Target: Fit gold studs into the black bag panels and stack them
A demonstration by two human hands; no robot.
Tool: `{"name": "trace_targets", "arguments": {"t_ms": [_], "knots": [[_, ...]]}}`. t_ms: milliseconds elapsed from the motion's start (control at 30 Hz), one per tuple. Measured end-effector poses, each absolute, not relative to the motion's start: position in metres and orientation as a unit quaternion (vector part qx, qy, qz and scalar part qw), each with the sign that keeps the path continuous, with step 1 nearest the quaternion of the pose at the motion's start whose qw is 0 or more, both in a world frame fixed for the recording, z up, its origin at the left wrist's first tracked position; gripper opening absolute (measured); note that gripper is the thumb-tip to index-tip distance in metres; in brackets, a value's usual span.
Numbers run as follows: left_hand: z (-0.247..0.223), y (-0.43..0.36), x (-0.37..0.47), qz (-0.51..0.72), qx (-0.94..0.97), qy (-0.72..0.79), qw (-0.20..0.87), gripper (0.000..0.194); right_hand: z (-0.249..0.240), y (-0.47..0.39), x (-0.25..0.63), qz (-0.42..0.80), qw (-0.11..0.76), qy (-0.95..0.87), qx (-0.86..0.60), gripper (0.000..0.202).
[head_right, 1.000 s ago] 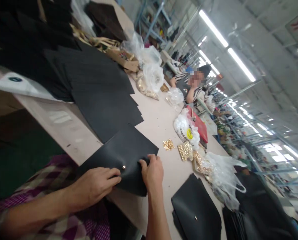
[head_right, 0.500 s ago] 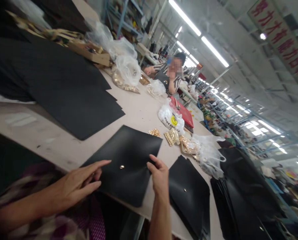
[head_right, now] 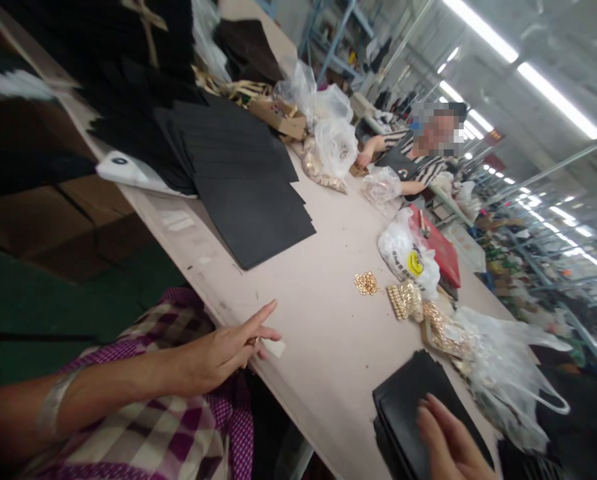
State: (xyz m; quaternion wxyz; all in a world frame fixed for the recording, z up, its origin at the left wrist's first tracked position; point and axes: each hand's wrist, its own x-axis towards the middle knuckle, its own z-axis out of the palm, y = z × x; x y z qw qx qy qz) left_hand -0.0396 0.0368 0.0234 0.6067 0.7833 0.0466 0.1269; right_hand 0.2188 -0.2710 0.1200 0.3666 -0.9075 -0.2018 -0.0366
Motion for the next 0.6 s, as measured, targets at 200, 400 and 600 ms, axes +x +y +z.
{"name": "trace_targets", "arguments": {"t_ms": [200, 400, 600], "knots": [[0.037, 0.044, -0.046, 0.094, 0.792, 0.074, 0.599, 0.077, 0.087, -0.105, 0.112, 0.165, 0.368, -0.581, -0.707, 0.027], [0.04, 0.057, -0.058, 0.098, 0.777, 0.105, 0.613, 0.084, 0.077, -0.057, 0.097, 0.228, 0.353, -0.664, -0.619, 0.023], [0.034, 0.069, -0.067, 0.112, 0.653, 0.206, 0.72, 0.074, 0.072, -0.025, 0.099, 0.284, 0.338, -0.65, -0.619, 0.017]]}}
